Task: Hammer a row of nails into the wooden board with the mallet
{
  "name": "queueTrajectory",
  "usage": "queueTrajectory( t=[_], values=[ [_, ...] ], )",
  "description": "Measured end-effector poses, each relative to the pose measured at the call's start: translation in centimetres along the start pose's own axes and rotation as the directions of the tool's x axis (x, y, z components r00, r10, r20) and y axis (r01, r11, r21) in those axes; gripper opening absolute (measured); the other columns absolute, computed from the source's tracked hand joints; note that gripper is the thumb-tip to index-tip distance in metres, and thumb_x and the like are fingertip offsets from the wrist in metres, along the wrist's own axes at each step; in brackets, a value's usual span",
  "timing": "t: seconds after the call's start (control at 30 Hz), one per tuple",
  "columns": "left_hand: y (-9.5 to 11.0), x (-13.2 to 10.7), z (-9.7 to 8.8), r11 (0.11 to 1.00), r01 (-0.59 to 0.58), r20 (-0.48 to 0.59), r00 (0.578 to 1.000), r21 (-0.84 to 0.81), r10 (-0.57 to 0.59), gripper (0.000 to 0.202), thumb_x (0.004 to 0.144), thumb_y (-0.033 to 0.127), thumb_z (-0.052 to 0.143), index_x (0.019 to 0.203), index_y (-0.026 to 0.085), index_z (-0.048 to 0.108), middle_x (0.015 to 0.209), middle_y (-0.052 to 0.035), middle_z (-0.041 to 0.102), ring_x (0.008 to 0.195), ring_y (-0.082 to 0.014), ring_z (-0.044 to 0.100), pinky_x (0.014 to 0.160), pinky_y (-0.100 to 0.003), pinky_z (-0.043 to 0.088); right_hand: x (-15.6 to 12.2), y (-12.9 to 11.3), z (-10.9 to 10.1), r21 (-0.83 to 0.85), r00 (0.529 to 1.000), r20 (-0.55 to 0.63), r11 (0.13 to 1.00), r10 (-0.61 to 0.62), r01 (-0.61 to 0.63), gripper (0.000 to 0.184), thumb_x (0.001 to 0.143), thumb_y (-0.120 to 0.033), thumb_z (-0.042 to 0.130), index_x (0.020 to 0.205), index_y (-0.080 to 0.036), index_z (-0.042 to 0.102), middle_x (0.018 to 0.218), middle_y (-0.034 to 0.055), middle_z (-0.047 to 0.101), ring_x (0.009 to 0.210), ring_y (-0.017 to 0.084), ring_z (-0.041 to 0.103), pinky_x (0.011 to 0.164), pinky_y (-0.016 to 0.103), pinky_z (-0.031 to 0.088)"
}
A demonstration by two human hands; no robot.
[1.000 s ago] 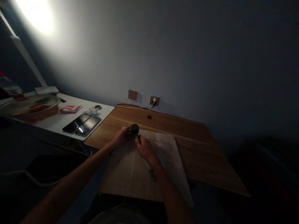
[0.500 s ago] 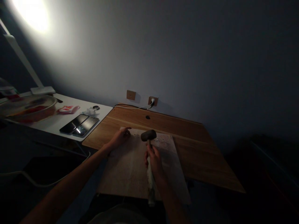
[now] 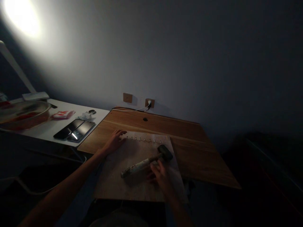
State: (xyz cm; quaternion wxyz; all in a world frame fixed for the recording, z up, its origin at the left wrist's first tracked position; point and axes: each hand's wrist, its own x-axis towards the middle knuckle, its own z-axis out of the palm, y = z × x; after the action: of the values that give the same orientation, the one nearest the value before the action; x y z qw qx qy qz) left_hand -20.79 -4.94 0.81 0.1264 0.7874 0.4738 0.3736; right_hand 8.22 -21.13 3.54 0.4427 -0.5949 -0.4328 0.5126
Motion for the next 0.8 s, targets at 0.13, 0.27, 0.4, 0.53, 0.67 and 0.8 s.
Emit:
queueTrajectory(
  t=[0.13, 0.27, 0.4, 0.53, 0.67, 0.8],
  values=[
    [0.9, -4.5, -2.2, 0.993, 0.063, -0.072, 0.996, 0.102, -0.056, 0.032, 0.09, 0.026, 0.059, 0.121, 0.024, 0.063, 0.124, -0.0089, 0.059, 0.114, -0.0251, 0.061, 0.1, -0.044, 0.051, -1.3, 0.4, -2.6, -0.276, 0.999, 0.038, 0.961, -0.021, 0.031, 0.052, 0.083, -0.057, 0.058, 0.118, -0.021, 0.065, 0.073, 0.0022, 0.07, 0.056, 0.021, 0.066, 0.042, 0.029, 0.05],
    [1.8, -10.2, -4.8, 0.969, 0.137, -0.076, 0.989, 0.208, -0.123, 0.028, 0.093, 0.032, 0.054, 0.117, 0.025, 0.065, 0.125, -0.0091, 0.06, 0.112, -0.0269, 0.063, 0.098, -0.047, 0.052, -1.4, 2.6, -6.0, -0.647, 0.911, -0.061, 0.712, -0.407, 0.274, 0.044, 0.092, -0.053, 0.049, 0.112, -0.02, 0.071, 0.1, 0.012, 0.075, 0.091, 0.028, 0.071, 0.08, 0.043, 0.058],
    [3.4, -13.2, -6.0, 0.972, 0.133, -0.016, 0.991, 0.195, -0.133, 0.029, 0.094, 0.035, 0.051, 0.118, 0.025, 0.064, 0.131, -0.009, 0.061, 0.114, -0.026, 0.064, 0.095, -0.043, 0.055, -0.6, 4.9, -8.6, -0.848, 0.751, 0.03, 0.381, -0.66, 0.368, 0.047, 0.098, -0.052, 0.042, 0.113, -0.018, 0.072, 0.111, 0.0145, 0.075, 0.112, 0.032, 0.063, 0.099, 0.053, 0.049],
    [5.4, -13.2, -5.9, 0.965, 0.154, 0.056, 0.984, 0.211, -0.169, 0.027, 0.093, 0.032, 0.054, 0.117, 0.027, 0.065, 0.128, -0.0078, 0.064, 0.107, -0.0255, 0.067, 0.091, -0.042, 0.057, -0.7, 5.3, -9.1, -0.904, 0.723, 0.1, 0.241, -0.684, 0.352, 0.044, 0.101, -0.048, 0.04, 0.114, -0.02, 0.071, 0.115, 0.0122, 0.075, 0.122, 0.033, 0.058, 0.102, 0.056, 0.045],
    [6.7, -12.2, -5.6, 0.962, 0.209, 0.09, 0.97, 0.177, -0.227, 0.028, 0.089, 0.031, 0.058, 0.115, 0.029, 0.067, 0.125, -0.0067, 0.064, 0.104, -0.0252, 0.068, 0.089, -0.041, 0.057, -1.4, 4.6, -9.2, -0.929, 0.763, 0.091, 0.222, -0.64, 0.296, 0.042, 0.099, -0.046, 0.041, 0.114, -0.024, 0.072, 0.116, 0.0105, 0.076, 0.126, 0.035, 0.056, 0.103, 0.058, 0.042],
    [8.1, -10.9, -4.2, 0.976, 0.184, 0.135, 0.971, 0.118, -0.199, 0.026, 0.088, 0.028, 0.059, 0.113, 0.028, 0.067, 0.125, -0.0071, 0.062, 0.105, -0.0241, 0.067, 0.09, -0.039, 0.056, -1.4, 4.5, -11.2, -0.957, 0.792, 0.048, 0.198, -0.608, 0.21, 0.043, 0.097, -0.045, 0.04, 0.115, -0.023, 0.072, 0.119, 0.0118, 0.075, 0.125, 0.035, 0.057, 0.099, 0.056, 0.045]
  ],
)
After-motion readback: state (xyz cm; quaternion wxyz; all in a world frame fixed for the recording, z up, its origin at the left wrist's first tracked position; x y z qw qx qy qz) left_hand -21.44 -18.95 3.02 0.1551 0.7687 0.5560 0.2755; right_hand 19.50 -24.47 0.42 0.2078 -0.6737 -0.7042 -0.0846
